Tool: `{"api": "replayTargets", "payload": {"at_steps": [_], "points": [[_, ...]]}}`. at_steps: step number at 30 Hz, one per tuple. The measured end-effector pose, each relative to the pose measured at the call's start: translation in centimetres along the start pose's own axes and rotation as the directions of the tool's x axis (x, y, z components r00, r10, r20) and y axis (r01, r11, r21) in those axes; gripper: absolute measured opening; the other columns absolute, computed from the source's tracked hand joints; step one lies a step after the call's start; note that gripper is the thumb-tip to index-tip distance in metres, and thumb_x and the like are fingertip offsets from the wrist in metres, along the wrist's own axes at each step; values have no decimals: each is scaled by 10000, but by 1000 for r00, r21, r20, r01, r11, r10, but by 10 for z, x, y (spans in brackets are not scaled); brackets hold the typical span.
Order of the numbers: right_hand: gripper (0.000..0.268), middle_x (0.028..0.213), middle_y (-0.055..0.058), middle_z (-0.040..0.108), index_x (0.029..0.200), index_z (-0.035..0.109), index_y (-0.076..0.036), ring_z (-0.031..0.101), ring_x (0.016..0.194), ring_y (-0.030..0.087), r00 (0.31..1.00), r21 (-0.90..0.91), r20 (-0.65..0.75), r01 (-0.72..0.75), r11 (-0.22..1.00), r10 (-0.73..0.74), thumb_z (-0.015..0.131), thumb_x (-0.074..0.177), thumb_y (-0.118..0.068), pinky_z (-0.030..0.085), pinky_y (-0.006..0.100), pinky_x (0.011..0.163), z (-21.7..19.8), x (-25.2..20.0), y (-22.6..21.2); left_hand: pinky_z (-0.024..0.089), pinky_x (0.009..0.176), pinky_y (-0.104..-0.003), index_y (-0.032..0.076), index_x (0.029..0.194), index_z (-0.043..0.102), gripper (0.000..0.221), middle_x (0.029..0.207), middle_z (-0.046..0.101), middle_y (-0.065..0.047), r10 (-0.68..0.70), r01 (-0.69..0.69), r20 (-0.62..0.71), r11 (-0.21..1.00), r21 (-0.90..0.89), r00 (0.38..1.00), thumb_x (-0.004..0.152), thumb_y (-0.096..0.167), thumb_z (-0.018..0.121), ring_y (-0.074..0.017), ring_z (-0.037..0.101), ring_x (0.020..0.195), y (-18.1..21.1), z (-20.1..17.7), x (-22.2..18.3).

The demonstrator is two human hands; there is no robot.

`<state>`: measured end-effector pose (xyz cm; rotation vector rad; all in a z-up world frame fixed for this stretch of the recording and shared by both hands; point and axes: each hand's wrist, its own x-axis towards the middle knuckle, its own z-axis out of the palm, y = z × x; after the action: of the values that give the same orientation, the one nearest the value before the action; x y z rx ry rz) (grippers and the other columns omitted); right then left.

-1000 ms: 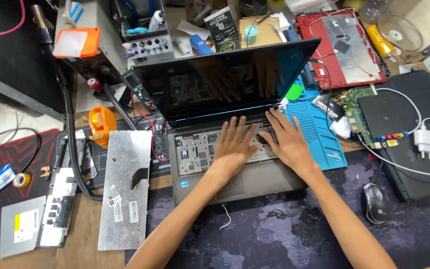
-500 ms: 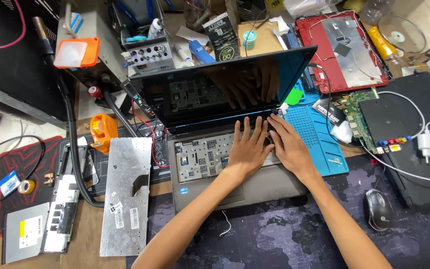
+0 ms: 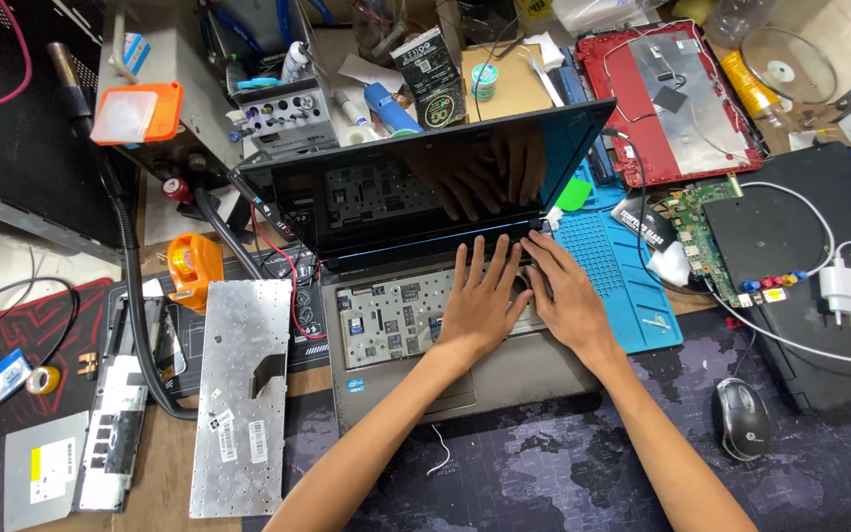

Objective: Disassembling and reassembling a laptop keyboard and chassis on a repair bench

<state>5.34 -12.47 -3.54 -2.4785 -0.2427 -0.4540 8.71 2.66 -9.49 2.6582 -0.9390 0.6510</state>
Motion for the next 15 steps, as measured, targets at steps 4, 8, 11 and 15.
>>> {"api": "replayTargets", "payload": {"at_steps": [4, 8, 11, 15], "points": [[366, 1427, 143, 572, 1395, 599, -45, 506, 1367, 355, 1000, -12, 4, 1, 1000, -1, 555, 1032, -74, 497, 419, 1048, 4, -3, 6, 138, 1250, -598, 131, 1502, 482, 599, 1554, 438, -134, -11, 10, -36, 1000, -11, 999, 1035, 504, 440, -408, 341, 1473, 1, 1, 0], [373, 1438, 155, 561, 1402, 594, -39, 492, 1376, 366, 1000, -13, 10, -2, 1000, 2, 551, 1033, -65, 484, 434, 1066, 6, -2, 4, 152, 1253, -598, 133, 1490, 496, 613, 1548, 450, -134, -13, 13, -61, 1000, 5, 998, 1009, 511, 467, -405, 349, 1474, -1, 4, 0], [374, 1440, 144, 560, 1405, 592, -48, 493, 1381, 349, 1000, -36, 13, -11, 999, 12, 548, 1034, -69, 479, 426, 1075, 4, -3, 3, 155, 1253, -599, 127, 1488, 503, 616, 1542, 460, -138, -11, 10, -71, 1000, -23, 997, 999, 502, 483, -408, 359, 1469, 0, 6, 0], [374, 1441, 120, 558, 1402, 598, -67, 503, 1380, 314, 1000, -40, -7, -6, 999, 5, 566, 1031, -90, 490, 394, 1061, 6, -7, 4, 142, 1256, -588, 122, 1488, 508, 612, 1540, 466, -146, -7, 3, -102, 999, -39, 995, 997, 487, 505, -413, 344, 1479, -1, 7, -2]]}}
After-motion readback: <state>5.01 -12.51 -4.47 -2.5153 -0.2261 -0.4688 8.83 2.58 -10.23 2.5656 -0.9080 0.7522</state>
